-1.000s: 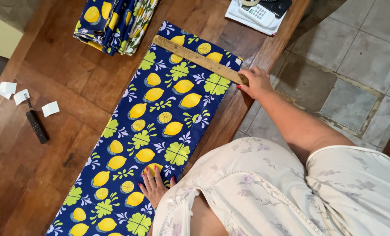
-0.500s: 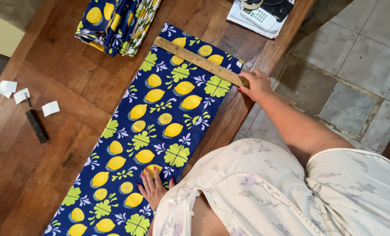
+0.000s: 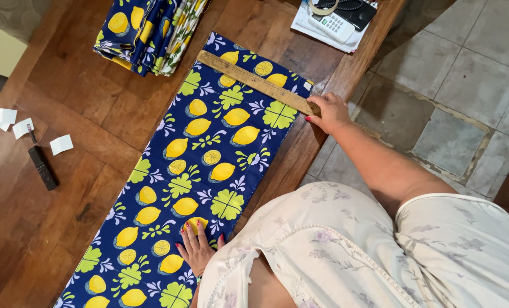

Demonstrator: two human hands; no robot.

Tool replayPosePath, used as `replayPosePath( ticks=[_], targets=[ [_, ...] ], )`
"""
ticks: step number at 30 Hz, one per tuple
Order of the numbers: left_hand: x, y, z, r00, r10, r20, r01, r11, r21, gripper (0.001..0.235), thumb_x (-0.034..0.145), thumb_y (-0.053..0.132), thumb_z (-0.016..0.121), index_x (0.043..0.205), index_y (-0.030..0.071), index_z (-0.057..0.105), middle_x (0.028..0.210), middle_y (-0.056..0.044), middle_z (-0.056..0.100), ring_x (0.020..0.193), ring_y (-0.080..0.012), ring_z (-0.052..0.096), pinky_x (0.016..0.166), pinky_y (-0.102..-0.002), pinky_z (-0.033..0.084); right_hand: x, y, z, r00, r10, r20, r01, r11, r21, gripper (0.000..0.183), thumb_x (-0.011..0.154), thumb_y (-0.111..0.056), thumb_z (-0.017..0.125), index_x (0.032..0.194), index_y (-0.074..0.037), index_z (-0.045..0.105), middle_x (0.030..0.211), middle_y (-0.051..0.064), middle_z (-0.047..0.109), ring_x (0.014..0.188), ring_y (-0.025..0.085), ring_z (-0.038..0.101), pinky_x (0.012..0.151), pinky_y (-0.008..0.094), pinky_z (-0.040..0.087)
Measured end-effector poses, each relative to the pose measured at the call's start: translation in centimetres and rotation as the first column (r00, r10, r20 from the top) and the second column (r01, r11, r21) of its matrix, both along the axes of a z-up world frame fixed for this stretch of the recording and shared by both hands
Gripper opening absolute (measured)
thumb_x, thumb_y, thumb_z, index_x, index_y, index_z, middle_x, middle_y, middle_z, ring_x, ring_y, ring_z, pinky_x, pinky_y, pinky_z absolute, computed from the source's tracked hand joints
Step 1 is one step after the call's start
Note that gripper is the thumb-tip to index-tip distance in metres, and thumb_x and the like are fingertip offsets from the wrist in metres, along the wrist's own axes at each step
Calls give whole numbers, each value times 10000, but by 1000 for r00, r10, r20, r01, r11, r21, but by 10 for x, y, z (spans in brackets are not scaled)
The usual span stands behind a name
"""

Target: Measuring fabric with a ruler, calculating dimensions on a phone, and cutting the fabric using a rotary cutter.

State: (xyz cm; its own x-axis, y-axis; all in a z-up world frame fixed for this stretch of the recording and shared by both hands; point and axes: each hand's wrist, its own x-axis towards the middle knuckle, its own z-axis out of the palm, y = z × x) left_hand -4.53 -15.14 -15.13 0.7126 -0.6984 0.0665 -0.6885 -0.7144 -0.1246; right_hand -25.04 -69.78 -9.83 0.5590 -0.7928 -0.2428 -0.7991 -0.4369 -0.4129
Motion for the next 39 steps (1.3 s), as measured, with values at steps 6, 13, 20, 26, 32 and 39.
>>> replayPosePath(
  ticks=[6,13,20,26,32,39],
  targets=[
    [-1,0,0,998,-30,49,32,999,-36,937,827,743,438,1621,257,325,1694,-65,325,1561,-294,303,1234,-569,251,-2,-4,-12,1000,8,9,-8,1000,-23,505,865,-417,785,1337,-368,614,1208,70,536,1179,338,498,993,519,376],
    [1,1,-4,999,18,-27,-17,1000,15,949,806,761,450,1609,271,323,1698,-55,305,1569,-297,272,1237,-574,233,-2,-4,-11,1000,16,20,-15,999,-47,522,843,-409,811,1327,-364,620,1179,71,544,1151,336,513,980,523,391],
    [-1,1,-1,1000,0,-10,0,1000,-26,948,802,742,464,1609,259,341,1694,-62,324,1558,-305,301,1228,-579,252,-4,-2,-13,1000,21,20,-20,999,-42,519,852,-412,797,1335,-366,612,1205,74,542,1177,339,505,977,518,383],
    [-2,-1,1,1000,-5,4,5,997,-75,915,812,711,496,1589,239,396,1684,-72,357,1546,-306,341,1238,-574,255,-3,-2,-8,1000,26,3,-26,999,-21,494,879,-404,778,1336,-357,599,1208,81,535,1182,347,486,986,517,376],
    [-3,-5,8,998,18,-61,-20,999,-37,908,821,712,491,1599,262,359,1685,-75,337,1557,-311,300,1232,-571,237,-1,-2,-6,1000,27,-10,-27,999,-47,486,882,-404,770,1338,-360,605,1202,82,531,1170,343,498,975,522,394],
    [-5,-5,11,997,2,-76,-10,994,-106,853,853,694,476,1574,246,398,1671,-79,356,1546,-310,314,1227,-606,226,-6,-5,-6,996,83,29,-80,992,-96,549,877,-433,756,1394,-316,611,1192,121,554,1151,381,523,989,539,442]
  ],
)
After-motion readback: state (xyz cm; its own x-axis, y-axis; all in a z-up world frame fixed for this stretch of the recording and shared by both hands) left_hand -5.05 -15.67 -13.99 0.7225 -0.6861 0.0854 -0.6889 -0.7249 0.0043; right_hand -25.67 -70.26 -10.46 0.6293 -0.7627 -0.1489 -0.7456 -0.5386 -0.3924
